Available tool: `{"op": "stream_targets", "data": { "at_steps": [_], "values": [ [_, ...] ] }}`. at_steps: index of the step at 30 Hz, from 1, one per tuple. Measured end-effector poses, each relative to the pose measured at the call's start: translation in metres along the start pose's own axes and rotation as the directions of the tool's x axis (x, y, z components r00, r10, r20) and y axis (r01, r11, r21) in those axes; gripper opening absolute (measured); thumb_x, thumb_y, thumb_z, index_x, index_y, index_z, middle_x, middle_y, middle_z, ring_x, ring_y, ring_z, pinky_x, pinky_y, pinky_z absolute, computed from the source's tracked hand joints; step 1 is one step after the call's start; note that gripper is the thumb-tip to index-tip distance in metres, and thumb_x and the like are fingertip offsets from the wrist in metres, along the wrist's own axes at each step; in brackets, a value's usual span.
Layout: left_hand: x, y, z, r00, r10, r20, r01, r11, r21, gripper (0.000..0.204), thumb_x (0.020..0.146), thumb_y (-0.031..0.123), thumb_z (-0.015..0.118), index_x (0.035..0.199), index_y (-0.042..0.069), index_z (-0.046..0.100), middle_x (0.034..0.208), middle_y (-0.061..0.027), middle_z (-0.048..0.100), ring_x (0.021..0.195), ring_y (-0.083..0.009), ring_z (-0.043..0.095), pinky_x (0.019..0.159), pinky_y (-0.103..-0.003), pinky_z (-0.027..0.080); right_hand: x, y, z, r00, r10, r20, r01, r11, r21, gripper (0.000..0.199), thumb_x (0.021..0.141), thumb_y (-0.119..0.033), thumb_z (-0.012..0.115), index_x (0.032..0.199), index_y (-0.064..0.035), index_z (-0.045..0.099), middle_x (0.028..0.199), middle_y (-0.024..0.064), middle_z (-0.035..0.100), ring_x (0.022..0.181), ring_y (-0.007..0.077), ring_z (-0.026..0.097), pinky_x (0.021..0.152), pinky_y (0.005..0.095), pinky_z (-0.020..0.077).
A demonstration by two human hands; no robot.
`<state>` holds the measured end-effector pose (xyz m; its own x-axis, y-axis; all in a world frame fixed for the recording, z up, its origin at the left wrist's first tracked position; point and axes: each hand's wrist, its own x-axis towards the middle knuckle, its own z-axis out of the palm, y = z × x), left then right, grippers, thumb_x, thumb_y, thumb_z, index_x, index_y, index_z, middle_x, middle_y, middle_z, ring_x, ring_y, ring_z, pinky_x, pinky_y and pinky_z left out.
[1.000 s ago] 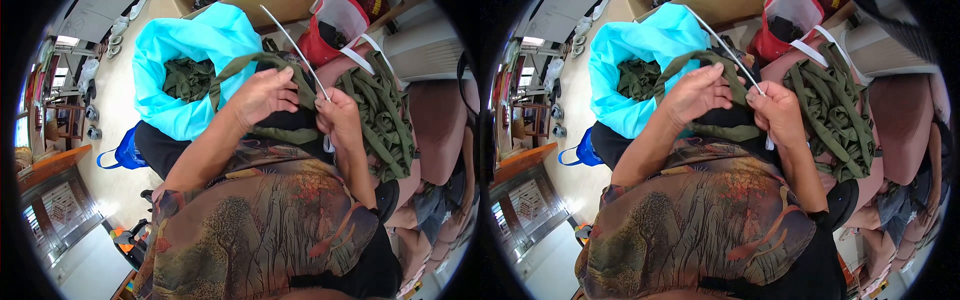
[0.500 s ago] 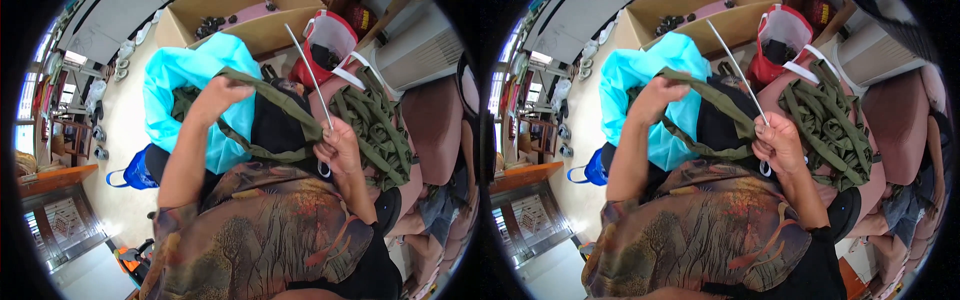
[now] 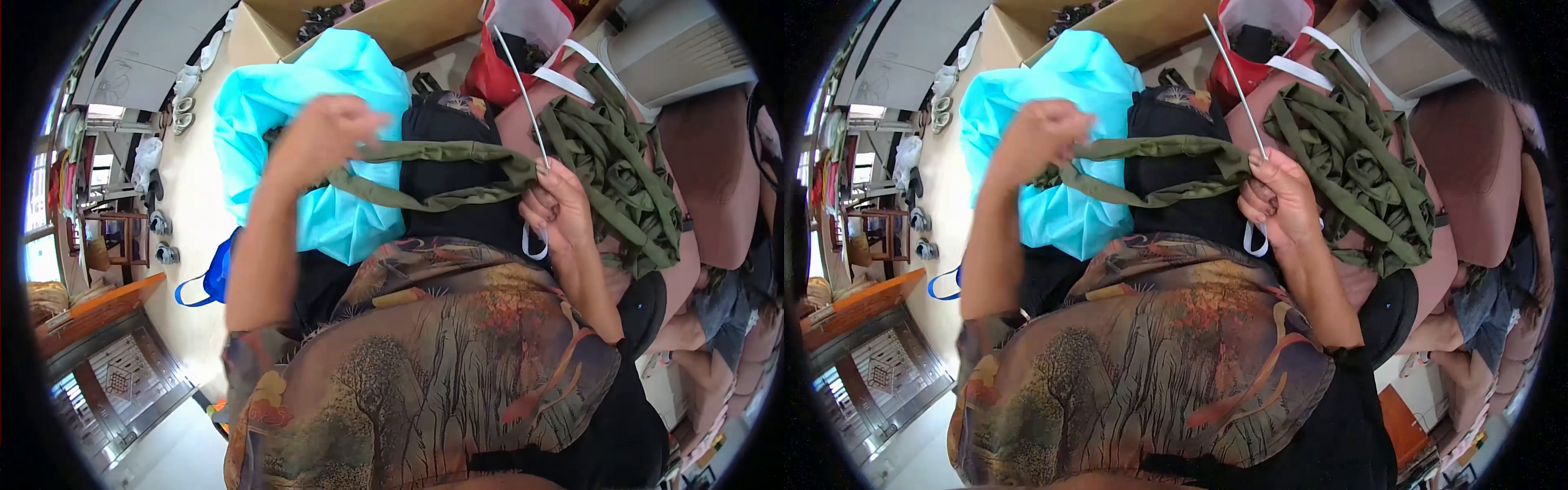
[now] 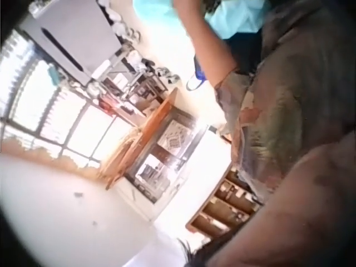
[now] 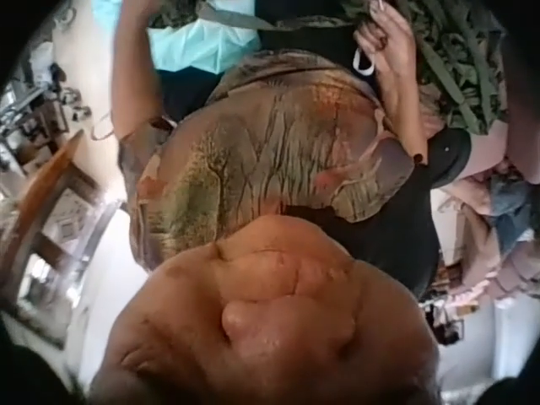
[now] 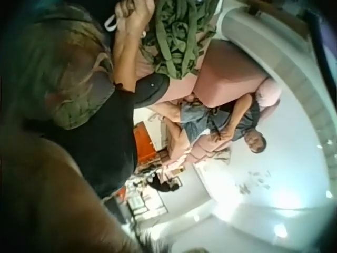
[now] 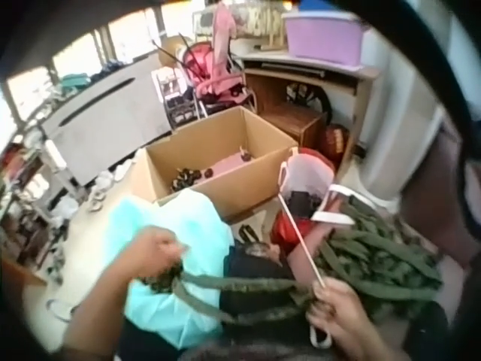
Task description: The person binds green webbing straps together with plastic zip ties by hand.
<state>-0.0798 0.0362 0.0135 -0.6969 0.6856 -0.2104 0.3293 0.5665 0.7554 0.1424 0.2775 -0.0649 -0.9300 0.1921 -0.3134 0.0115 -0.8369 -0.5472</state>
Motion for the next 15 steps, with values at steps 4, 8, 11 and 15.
{"op": "stream_targets", "data": {
  "at_steps": [4, 8, 11, 15],
  "values": [
    [-0.024, 0.019, 0.1, 0.9, -0.074, 0.429, 0.396, 0.55, -0.735, 0.036, 0.094, 0.032, 0.061, 0.098, -0.003, 0.067, 0.095, -0.0124, 0.07, 0.064, -0.015, 0.063, 0.058, -0.026, 0.053, 0.002, 0.002, -0.001, 0.999, 0.001, 0.042, -0.003, 1.0, 0.024, 0.006, 0.095, -0.005, 0.052, 0.099, -0.0009, 0.051, 0.052, -0.0051, 0.031, 0.039, 0.0045, 0.022, 0.036, 0.021, 0.0227],
    [-0.022, 0.005, 0.147, 0.851, 0.049, 0.522, 0.521, 0.036, -0.853, 0.035, 0.095, 0.019, 0.063, 0.121, -0.004, 0.057, 0.106, -0.0161, 0.068, 0.074, -0.0193, 0.066, 0.065, -0.028, 0.056, -0.004, 0.002, 0.0, 0.987, 0.006, 0.159, -0.018, 0.997, 0.071, 0.006, 0.095, -0.005, 0.052, 0.099, -0.001, 0.05, 0.052, -0.0052, 0.03, 0.039, 0.0048, 0.022, 0.035, 0.0212, 0.0233],
    [-0.02, 0.009, 0.154, 0.941, 0.052, 0.334, 0.338, -0.115, -0.934, 0.031, 0.097, 0.016, 0.058, 0.123, -0.002, 0.057, 0.109, -0.0193, 0.067, 0.082, -0.0219, 0.067, 0.069, -0.03, 0.056, -0.007, 0.004, 0.001, 0.971, -0.01, 0.241, -0.016, 0.995, 0.103, 0.006, 0.095, -0.005, 0.052, 0.099, -0.0012, 0.049, 0.051, -0.0051, 0.03, 0.039, 0.0052, 0.022, 0.036, 0.021, 0.0238],
    [-0.008, -0.011, 0.148, 0.982, 0.117, 0.147, 0.16, -0.105, -0.982, 0.029, 0.097, 0.012, 0.057, 0.123, -0.002, 0.056, 0.111, -0.0215, 0.066, 0.089, -0.024, 0.067, 0.073, -0.032, 0.057, -0.009, 0.007, 0.005, 0.965, 0.007, 0.261, -0.033, 0.995, 0.096, 0.006, 0.095, -0.006, 0.052, 0.099, -0.0015, 0.05, 0.052, -0.0051, 0.03, 0.04, 0.0054, 0.023, 0.036, 0.0209, 0.0241]
  ]
}}
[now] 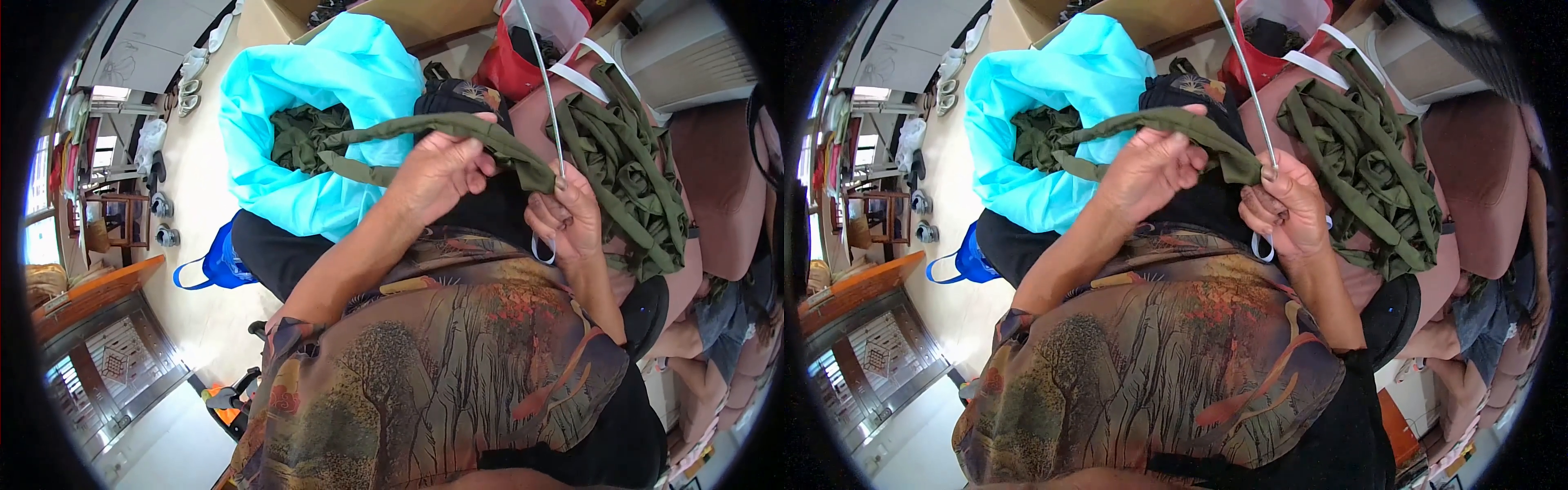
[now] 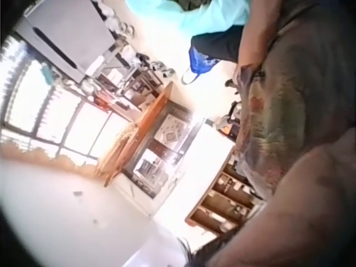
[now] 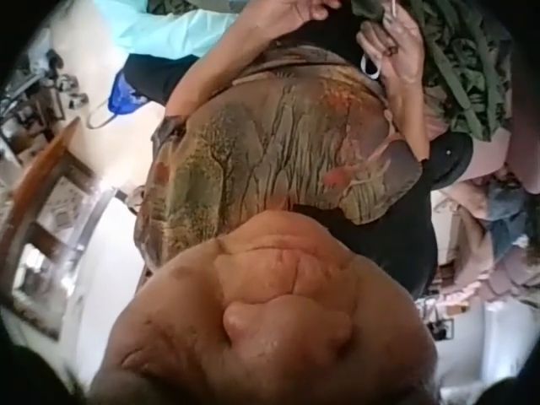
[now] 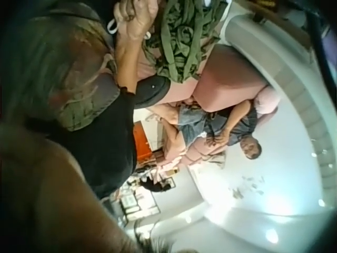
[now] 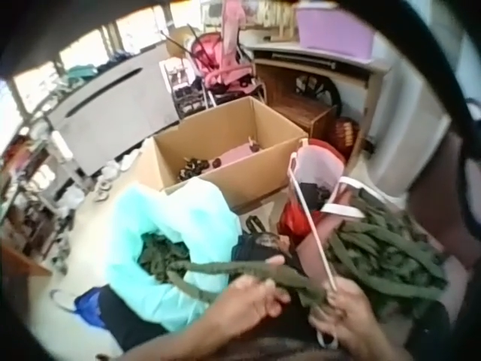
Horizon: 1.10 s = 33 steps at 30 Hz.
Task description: The person binds green webbing straps together with plastic zip ties by hand.
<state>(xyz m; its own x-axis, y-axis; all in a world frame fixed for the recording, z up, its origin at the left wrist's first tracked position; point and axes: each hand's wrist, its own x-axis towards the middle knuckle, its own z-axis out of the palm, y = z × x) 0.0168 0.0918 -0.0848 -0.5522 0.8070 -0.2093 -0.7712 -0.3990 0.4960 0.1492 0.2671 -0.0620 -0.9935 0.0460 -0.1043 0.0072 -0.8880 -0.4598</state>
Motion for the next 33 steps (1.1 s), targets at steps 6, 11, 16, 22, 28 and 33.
{"op": "stream_targets", "data": {
  "at_steps": [6, 11, 16, 22, 28, 33],
  "values": [
    [-0.002, 0.024, 0.013, 0.977, 0.21, 0.039, -0.213, 0.96, 0.18, 0.028, 0.097, 0.009, 0.056, 0.122, -0.002, 0.054, 0.112, -0.0232, 0.066, 0.091, -0.0251, 0.067, 0.074, -0.033, 0.057, -0.003, 0.006, 0.009, 0.987, -0.014, -0.159, -0.024, 0.971, -0.237, 0.007, 0.094, -0.007, 0.056, 0.098, -0.0024, 0.053, 0.053, -0.005, 0.032, 0.041, 0.0052, 0.024, 0.038, 0.0205, 0.0237],
    [-0.005, 0.043, 0.023, 0.968, 0.247, 0.051, -0.252, 0.952, 0.174, 0.024, 0.097, 0.008, 0.055, 0.118, -0.003, 0.054, 0.112, -0.0235, 0.066, 0.088, -0.0243, 0.067, 0.073, -0.032, 0.058, 0.005, 0.008, 0.023, 0.959, -0.066, -0.274, -0.045, 0.924, -0.381, 0.006, 0.093, -0.007, 0.059, 0.097, -0.0035, 0.055, 0.054, -0.0048, 0.035, 0.042, 0.0049, 0.025, 0.038, 0.0205, 0.0232],
    [-0.008, 0.046, 0.038, 0.976, 0.216, 0.023, -0.217, 0.969, 0.113, 0.02, 0.097, 0.007, 0.054, 0.115, -0.003, 0.054, 0.11, -0.0226, 0.066, 0.084, -0.0232, 0.067, 0.07, -0.031, 0.058, 0.011, 0.01, 0.027, 0.95, -0.087, -0.299, -0.051, 0.904, -0.425, 0.006, 0.092, -0.007, 0.06, 0.096, -0.0045, 0.056, 0.055, -0.0041, 0.038, 0.041, 0.0047, 0.026, 0.039, 0.0206, 0.0226],
    [-0.008, 0.039, 0.04, 0.98, 0.175, -0.096, -0.158, 0.975, 0.158, 0.018, 0.098, 0.007, 0.053, 0.113, -0.003, 0.055, 0.106, -0.0208, 0.067, 0.08, -0.0229, 0.068, 0.069, -0.032, 0.058, 0.013, 0.01, 0.033, 0.935, -0.12, -0.334, -0.077, 0.85, -0.521, 0.005, 0.093, -0.009, 0.06, 0.095, -0.0047, 0.058, 0.058, -0.0046, 0.04, 0.043, 0.0042, 0.028, 0.041, 0.0203, 0.0226],
    [-0.008, 0.043, 0.031, 0.97, 0.228, -0.084, -0.202, 0.95, 0.236, 0.02, 0.098, 0.007, 0.053, 0.115, -0.003, 0.054, 0.101, -0.0192, 0.068, 0.077, -0.0229, 0.068, 0.069, -0.033, 0.059, 0.013, 0.01, 0.039, 0.921, -0.277, -0.275, -0.05, 0.614, -0.788, 0.009, 0.095, -0.011, 0.057, 0.097, -0.0037, 0.063, 0.064, -0.0062, 0.044, 0.053, 0.0037, 0.032, 0.049, 0.019, 0.0247],
    [-0.004, 0.062, 0.028, 0.944, 0.325, -0.049, -0.303, 0.92, 0.249, 0.018, 0.097, 0.007, 0.052, 0.112, -0.003, 0.055, 0.096, -0.0174, 0.068, 0.075, -0.0216, 0.068, 0.068, -0.031, 0.058, -0.015, -0.011, 0.031, 0.934, -0.348, -0.082, 0.043, 0.338, -0.94, 0.014, 0.095, -0.007, 0.055, 0.096, 0.0006, 0.067, 0.067, -0.0043, 0.05, 0.059, 0.0065, 0.037, 0.055, 0.0202, 0.0301]
  ]
}}
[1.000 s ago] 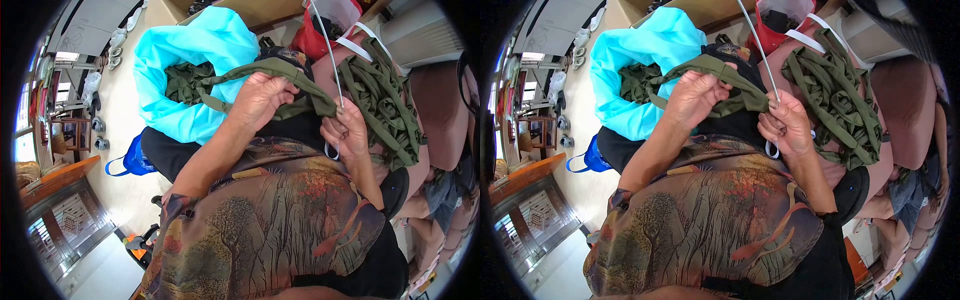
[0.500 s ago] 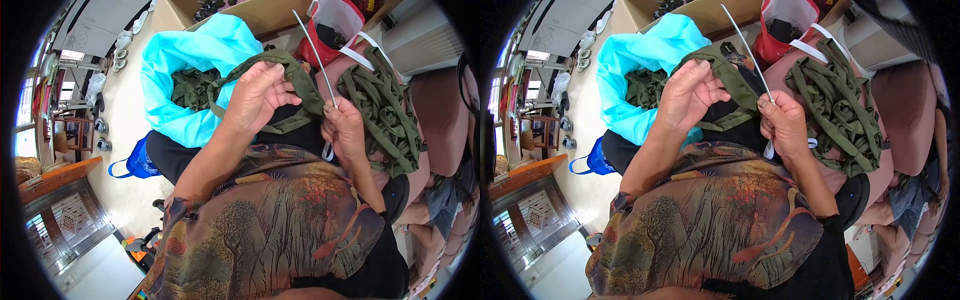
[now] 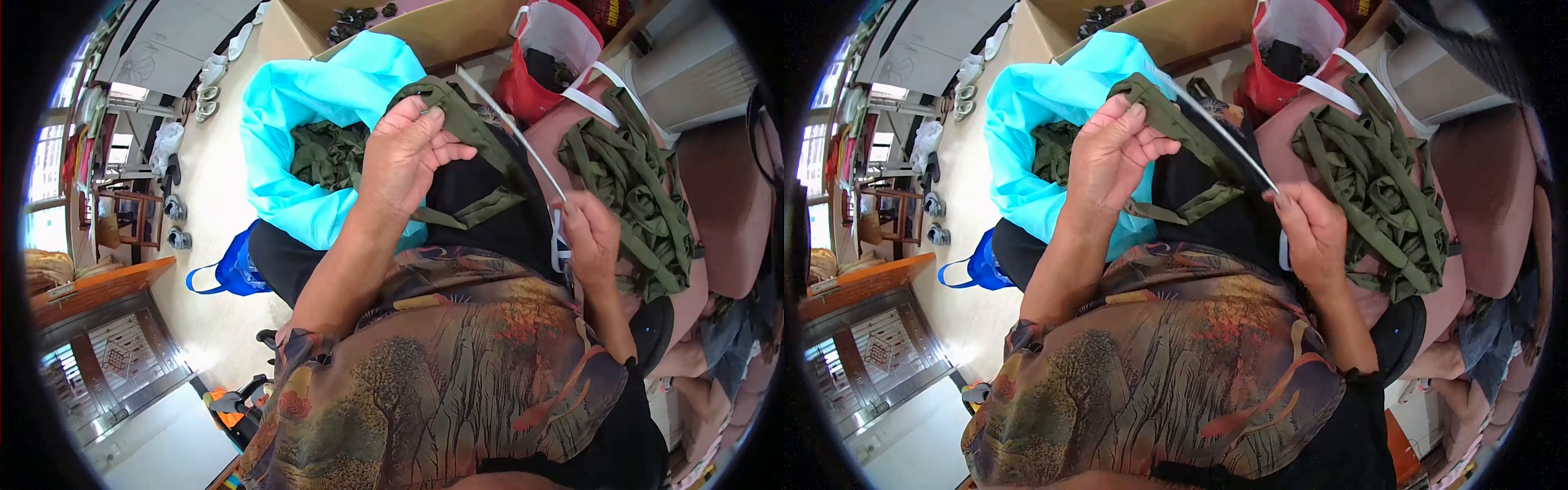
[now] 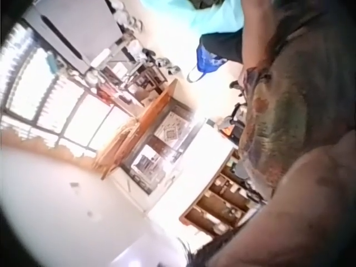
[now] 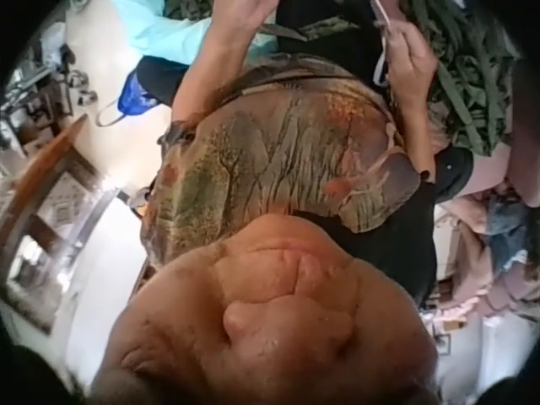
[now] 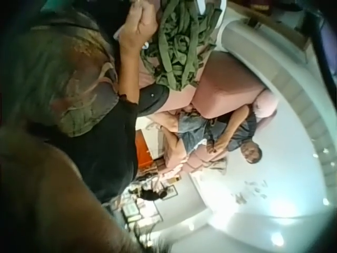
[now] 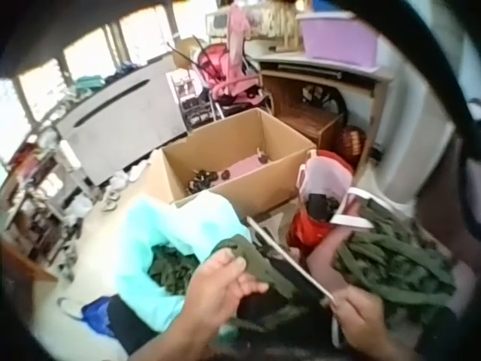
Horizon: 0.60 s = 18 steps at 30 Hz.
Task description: The person binds green webbing straps together with plastic zip ties by hand.
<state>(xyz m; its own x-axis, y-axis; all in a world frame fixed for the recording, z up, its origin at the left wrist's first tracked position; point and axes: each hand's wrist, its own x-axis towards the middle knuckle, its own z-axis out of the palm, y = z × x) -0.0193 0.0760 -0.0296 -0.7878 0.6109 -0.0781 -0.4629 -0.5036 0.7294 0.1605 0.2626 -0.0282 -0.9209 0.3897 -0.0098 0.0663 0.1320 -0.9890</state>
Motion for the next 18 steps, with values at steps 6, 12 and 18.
{"op": "stream_targets", "data": {
  "at_steps": [6, 12, 18],
  "values": [
    [0.003, 0.01, -0.003, 0.996, 0.081, -0.034, -0.08, 0.996, 0.047, 0.019, 0.097, 0.007, 0.052, 0.114, -0.001, 0.053, 0.096, -0.0177, 0.068, 0.075, -0.0224, 0.068, 0.068, -0.032, 0.058, -0.016, 0.01, -0.012, 0.993, -0.116, 0.03, 0.12, 0.969, -0.214, 0.01, 0.092, -0.003, 0.059, 0.096, 0.0029, 0.066, 0.069, -0.0009, 0.055, 0.058, 0.0103, 0.042, 0.056, 0.0223, 0.0354],
    [0.002, 0.008, -0.003, 0.995, 0.1, -0.024, -0.098, 0.993, 0.065, 0.021, 0.098, 0.008, 0.052, 0.117, -0.002, 0.052, 0.095, -0.0191, 0.068, 0.075, -0.0239, 0.069, 0.069, -0.035, 0.06, -0.017, 0.013, -0.013, 0.98, -0.198, -0.001, 0.189, 0.933, -0.306, 0.008, 0.09, -0.002, 0.062, 0.095, 0.0017, 0.067, 0.068, 0.0006, 0.056, 0.056, 0.012, 0.043, 0.055, 0.024, 0.0364],
    [0.0, 0.003, 0.001, 0.994, 0.099, -0.048, -0.095, 0.993, 0.071, 0.019, 0.098, 0.011, 0.053, 0.113, -0.001, 0.054, 0.093, -0.0178, 0.068, 0.074, -0.0231, 0.069, 0.069, -0.033, 0.059, -0.019, 0.007, -0.02, 0.984, -0.181, 0.002, 0.169, 0.916, -0.364, 0.008, 0.089, -0.001, 0.062, 0.095, 0.0009, 0.067, 0.067, 0.001, 0.056, 0.054, 0.0129, 0.043, 0.054, 0.0254, 0.0364]
  ]
}}
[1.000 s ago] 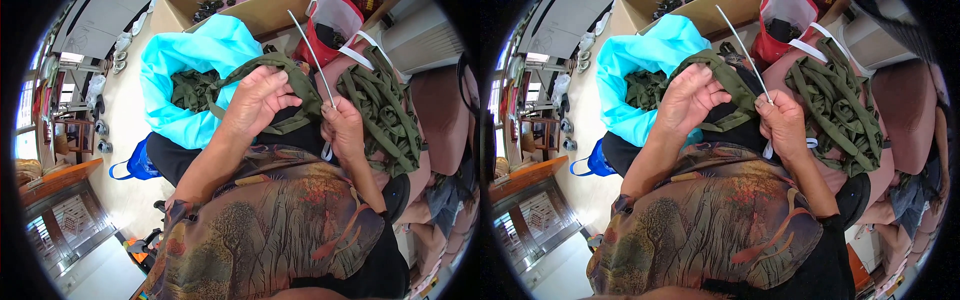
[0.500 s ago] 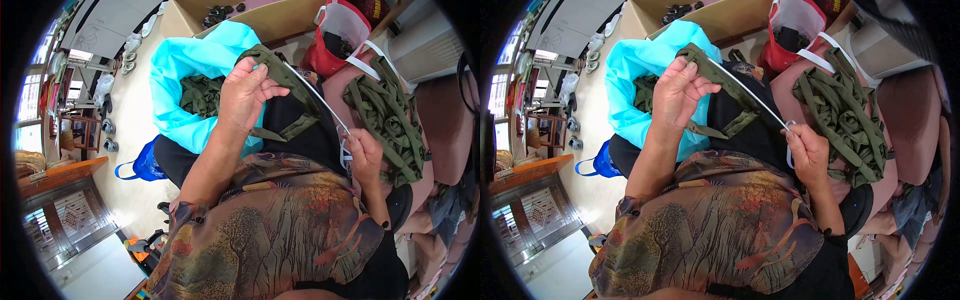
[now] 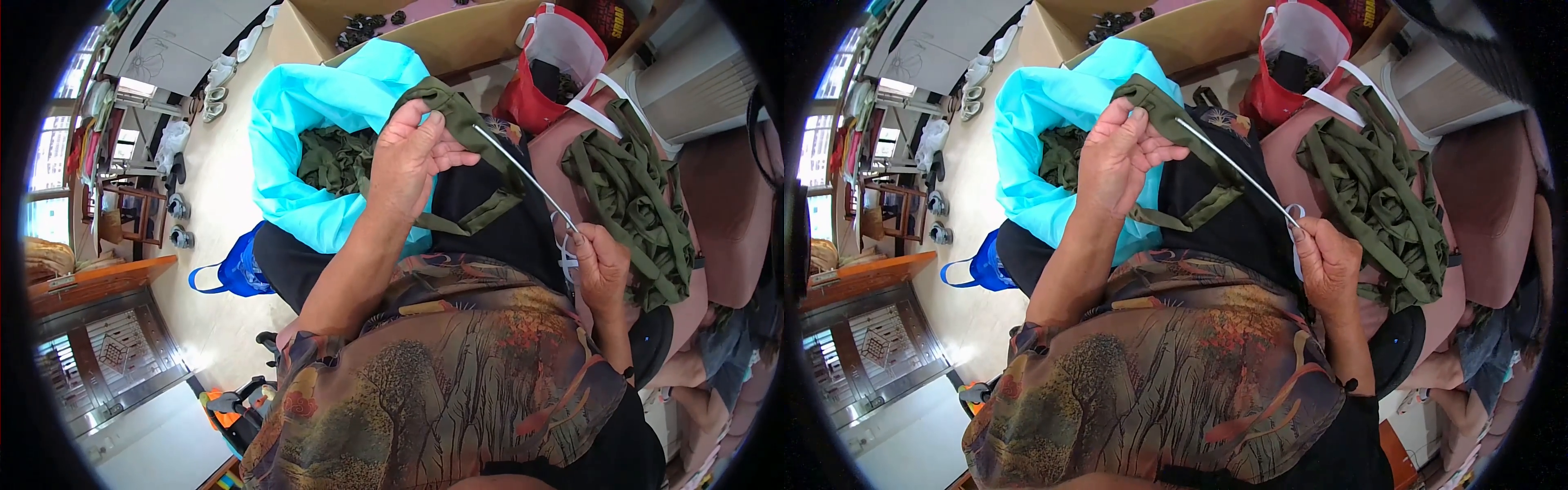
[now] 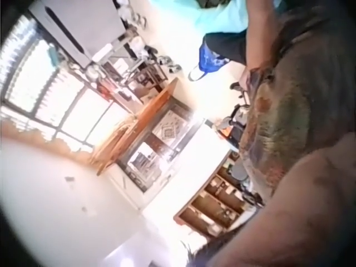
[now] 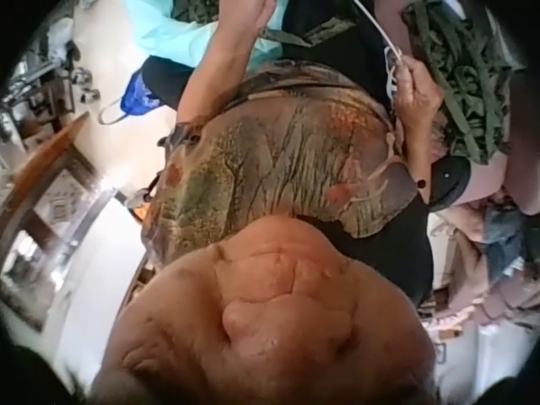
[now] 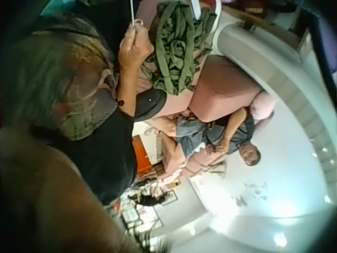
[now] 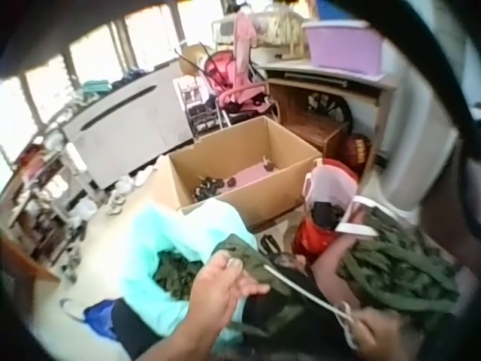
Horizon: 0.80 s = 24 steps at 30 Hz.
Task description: The person binds green webbing straps together with plastic zip ties by hand.
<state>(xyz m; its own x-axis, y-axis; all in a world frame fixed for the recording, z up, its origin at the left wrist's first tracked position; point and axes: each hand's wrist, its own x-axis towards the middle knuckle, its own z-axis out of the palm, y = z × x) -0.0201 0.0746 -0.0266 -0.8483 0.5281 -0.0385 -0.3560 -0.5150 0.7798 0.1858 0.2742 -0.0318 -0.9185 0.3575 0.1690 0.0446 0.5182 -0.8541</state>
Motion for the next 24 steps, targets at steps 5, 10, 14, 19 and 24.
{"op": "stream_targets", "data": {
  "at_steps": [5, 10, 14, 19, 24],
  "values": [
    [0.0, -0.006, -0.002, 0.998, -0.054, -0.022, 0.056, 0.994, 0.092, 0.017, 0.099, 0.013, 0.054, 0.108, -0.001, 0.056, 0.091, -0.0163, 0.068, 0.073, -0.022, 0.069, 0.069, -0.033, 0.059, 0.001, 0.0, 0.003, 0.999, -0.037, 0.024, 0.038, 0.999, -0.024, 0.008, 0.088, -0.001, 0.062, 0.094, 0.0004, 0.067, 0.066, 0.0011, 0.055, 0.054, 0.013, 0.043, 0.054, 0.0257, 0.0359],
    [0.001, -0.009, 0.001, 0.996, -0.079, -0.039, 0.081, 0.995, 0.055, 0.016, 0.099, 0.014, 0.054, 0.104, -0.001, 0.057, 0.089, -0.0151, 0.068, 0.071, -0.021, 0.068, 0.069, -0.033, 0.059, 0.001, -0.005, 0.004, 0.996, -0.056, 0.073, 0.06, 0.997, -0.057, 0.009, 0.087, -0.001, 0.063, 0.094, 0.0002, 0.068, 0.066, 0.0013, 0.056, 0.054, 0.0131, 0.043, 0.053, 0.0255, 0.0358],
    [0.0, -0.008, 0.004, 0.996, -0.079, -0.051, 0.081, 0.996, 0.033, 0.015, 0.099, 0.013, 0.054, 0.104, -0.001, 0.057, 0.089, -0.0141, 0.068, 0.071, -0.0205, 0.067, 0.069, -0.033, 0.058, -0.002, -0.011, -0.003, 0.998, -0.05, 0.032, 0.052, 0.997, -0.062, 0.009, 0.087, -0.002, 0.063, 0.094, 0.0002, 0.068, 0.066, 0.0015, 0.057, 0.054, 0.0133, 0.043, 0.053, 0.0255, 0.036],
    [0.002, -0.01, 0.004, 0.997, -0.071, -0.039, 0.072, 0.997, 0.011, 0.014, 0.099, 0.012, 0.053, 0.105, 0.001, 0.057, 0.09, -0.0134, 0.067, 0.072, -0.0205, 0.066, 0.07, -0.033, 0.057, -0.002, -0.011, -0.009, 0.999, -0.036, -0.031, 0.034, 0.997, -0.065, 0.008, 0.088, -0.003, 0.062, 0.092, 0.0004, 0.068, 0.068, 0.0006, 0.059, 0.054, 0.0123, 0.043, 0.054, 0.0244, 0.0354],
    [0.002, -0.013, 0.003, 0.998, -0.062, -0.016, 0.062, 0.998, -0.003, 0.013, 0.099, 0.012, 0.053, 0.106, 0.002, 0.057, 0.092, -0.0132, 0.067, 0.074, -0.0212, 0.066, 0.072, -0.034, 0.056, -0.002, -0.008, -0.009, 0.999, -0.034, -0.02, 0.032, 0.995, -0.096, 0.007, 0.089, -0.003, 0.061, 0.091, 0.0004, 0.067, 0.07, -0.0006, 0.059, 0.055, 0.0108, 0.042, 0.054, 0.0231, 0.0346]
  ]
}}
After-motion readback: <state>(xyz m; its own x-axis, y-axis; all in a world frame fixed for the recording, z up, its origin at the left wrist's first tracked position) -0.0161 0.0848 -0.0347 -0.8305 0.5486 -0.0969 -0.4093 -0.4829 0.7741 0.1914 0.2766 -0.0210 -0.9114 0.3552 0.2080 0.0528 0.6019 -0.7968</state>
